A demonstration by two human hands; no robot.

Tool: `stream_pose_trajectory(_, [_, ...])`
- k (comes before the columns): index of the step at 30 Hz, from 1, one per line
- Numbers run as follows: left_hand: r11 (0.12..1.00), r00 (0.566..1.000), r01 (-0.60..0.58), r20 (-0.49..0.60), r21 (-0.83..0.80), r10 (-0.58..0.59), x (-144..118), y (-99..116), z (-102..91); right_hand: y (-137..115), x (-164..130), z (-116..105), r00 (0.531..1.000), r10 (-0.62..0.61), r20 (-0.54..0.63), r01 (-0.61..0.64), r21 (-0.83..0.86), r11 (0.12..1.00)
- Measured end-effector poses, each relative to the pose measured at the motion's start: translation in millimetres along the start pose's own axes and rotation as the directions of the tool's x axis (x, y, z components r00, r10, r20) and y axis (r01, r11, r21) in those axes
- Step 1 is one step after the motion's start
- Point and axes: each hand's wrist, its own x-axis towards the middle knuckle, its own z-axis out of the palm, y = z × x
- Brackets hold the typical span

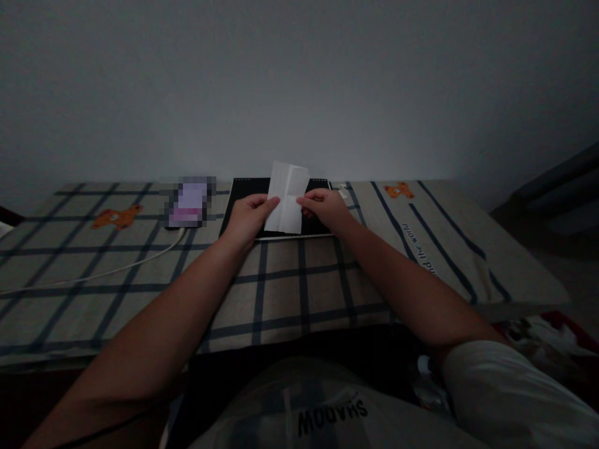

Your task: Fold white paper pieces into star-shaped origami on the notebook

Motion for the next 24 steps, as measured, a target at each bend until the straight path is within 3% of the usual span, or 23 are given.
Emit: stream_pose_trajectory(24, [0.992, 0.998, -0.040, -0.040, 0.116, 0.045, -2.1, 3.4, -0.4, -10.5, -5.0, 2.4, 0.999, 0.039, -0.001, -0.039, -0.002, 0.999])
